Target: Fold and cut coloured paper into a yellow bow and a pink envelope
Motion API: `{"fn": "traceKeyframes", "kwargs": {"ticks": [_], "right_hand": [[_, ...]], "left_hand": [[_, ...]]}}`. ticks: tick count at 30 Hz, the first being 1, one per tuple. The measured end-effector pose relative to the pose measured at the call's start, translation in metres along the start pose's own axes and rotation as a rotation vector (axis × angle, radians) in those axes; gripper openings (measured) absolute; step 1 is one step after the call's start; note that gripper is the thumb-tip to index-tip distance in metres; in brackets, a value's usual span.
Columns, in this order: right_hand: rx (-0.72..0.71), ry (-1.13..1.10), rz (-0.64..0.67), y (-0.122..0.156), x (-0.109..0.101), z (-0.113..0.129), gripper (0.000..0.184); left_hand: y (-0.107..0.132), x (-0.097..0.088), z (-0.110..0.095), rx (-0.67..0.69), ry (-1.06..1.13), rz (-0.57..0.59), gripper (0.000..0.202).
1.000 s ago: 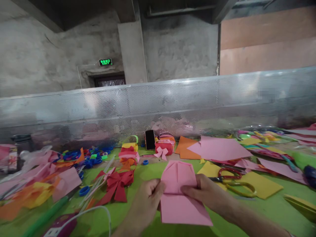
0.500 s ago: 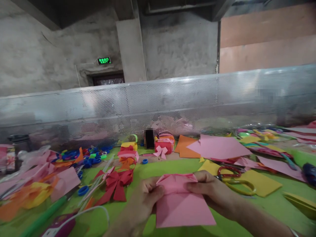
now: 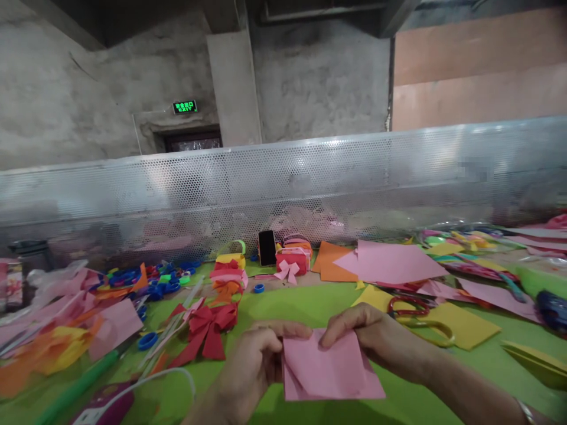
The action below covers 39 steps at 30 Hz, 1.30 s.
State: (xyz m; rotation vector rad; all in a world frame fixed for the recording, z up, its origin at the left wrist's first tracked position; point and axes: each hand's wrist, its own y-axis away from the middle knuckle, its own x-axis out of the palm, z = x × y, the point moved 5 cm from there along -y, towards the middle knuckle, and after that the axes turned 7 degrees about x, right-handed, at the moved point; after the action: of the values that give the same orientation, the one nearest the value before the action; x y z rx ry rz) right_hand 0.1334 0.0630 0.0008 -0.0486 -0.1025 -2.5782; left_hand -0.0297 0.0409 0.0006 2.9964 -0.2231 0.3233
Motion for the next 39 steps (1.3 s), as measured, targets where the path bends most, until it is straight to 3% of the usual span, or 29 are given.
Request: {"fn": "traceKeyframes", "kwargs": {"ticks": [4, 9, 11, 14, 16, 18, 22, 26, 30, 33, 39], "right_hand": [[-0.078, 0.175, 0.066, 0.003, 0.000, 0.008, 0.040], [-0.021, 0.007, 0.121, 0.001, -0.008, 0.007, 0.050], [-0.014, 0.055, 0.027, 0.000, -0.010, 0.006, 0.046], [-0.077, 0.467, -0.187, 0.001, -0.005, 0.008, 0.022], [-0.130, 0.697, -0.254, 0.002, 0.003, 0.010, 0.023], [-0.147, 0.770, -0.267, 0.002, 0.007, 0.011, 0.025], [-0.128, 0.642, -0.296, 0.000, 0.000, 0.011, 0.018], [-0.060, 0.446, -0.373, -0.003, -0.012, 0.003, 0.027], [-0.072, 0.257, -0.370, -0.003, -0.011, -0.001, 0.036], [-0.111, 0.243, -0.350, 0.001, -0.005, 0.004, 0.036], [-0.189, 0.419, -0.323, 0.007, 0.003, 0.012, 0.031]], "left_hand": [[0.000, -0.003, 0.001, 0.028, -0.137, 0.012, 0.031], [-0.007, 0.006, -0.003, 0.163, -0.432, 0.128, 0.058], [-0.007, 0.007, -0.006, 0.215, -0.526, 0.115, 0.052], [-0.006, 0.009, -0.005, 0.238, -0.578, 0.136, 0.040], [-0.005, 0.010, -0.001, 0.219, -0.536, 0.201, 0.038], [-0.004, 0.010, 0.001, 0.223, -0.507, 0.235, 0.038], [-0.006, 0.006, -0.002, 0.252, -0.528, 0.194, 0.040], [-0.006, 0.008, -0.002, 0.211, -0.513, 0.167, 0.048], [-0.006, 0.009, 0.004, 0.113, -0.294, 0.117, 0.048], [-0.007, 0.004, 0.009, 0.028, -0.119, 0.048, 0.042], [-0.001, 0.010, -0.010, 0.295, -0.578, 0.160, 0.027]]}}
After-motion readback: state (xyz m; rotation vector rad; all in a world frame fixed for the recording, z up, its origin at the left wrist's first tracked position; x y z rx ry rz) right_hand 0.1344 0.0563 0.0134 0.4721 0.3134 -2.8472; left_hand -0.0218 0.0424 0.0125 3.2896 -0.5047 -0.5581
